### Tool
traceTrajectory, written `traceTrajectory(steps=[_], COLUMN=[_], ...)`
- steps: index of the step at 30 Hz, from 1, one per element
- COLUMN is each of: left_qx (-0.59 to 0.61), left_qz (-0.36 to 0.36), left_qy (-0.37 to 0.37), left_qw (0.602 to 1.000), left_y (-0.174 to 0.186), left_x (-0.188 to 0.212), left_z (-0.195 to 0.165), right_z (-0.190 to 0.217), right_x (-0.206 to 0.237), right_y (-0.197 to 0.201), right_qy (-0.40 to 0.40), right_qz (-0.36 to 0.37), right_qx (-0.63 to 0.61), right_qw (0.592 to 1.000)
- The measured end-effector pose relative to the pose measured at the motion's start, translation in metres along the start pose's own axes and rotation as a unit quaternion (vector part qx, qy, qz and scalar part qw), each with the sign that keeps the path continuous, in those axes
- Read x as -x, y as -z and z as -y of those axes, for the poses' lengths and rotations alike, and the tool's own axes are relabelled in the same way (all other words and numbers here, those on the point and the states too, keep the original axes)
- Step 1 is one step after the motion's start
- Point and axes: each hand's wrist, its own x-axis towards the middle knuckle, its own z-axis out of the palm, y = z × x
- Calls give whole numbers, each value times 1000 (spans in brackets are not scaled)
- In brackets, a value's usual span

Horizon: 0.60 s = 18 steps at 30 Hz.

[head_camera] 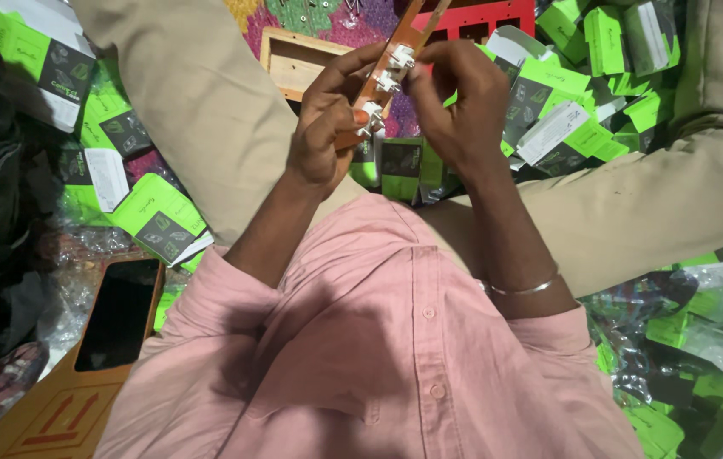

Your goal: The person sits on the floor and assembles electrical switch and socket modules into colored plastic mounting plates, pressing white switch and socket units into the plate openings and fitting screws by hand. They work through several plates one at a time, holding each plate while seating the components.

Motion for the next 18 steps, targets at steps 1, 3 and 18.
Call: traceTrajectory(steps=[1,3,18], left_qx=[4,4,2], left_qz=[-1,-2,-9], left_qy=[0,-1,2], left_qw=[1000,1000,1000], left_y=[0,0,0], left_x=[-1,-1,-1], left_z=[1,1,1], right_z=[0,0,-2], right_x=[0,1,-1], right_y=[-1,-1,-2], right_qy=[-11,-1,-4], right_qz=[-8,18,-2], right_qx=[-14,-3,39], right_qw=[1000,1000,999])
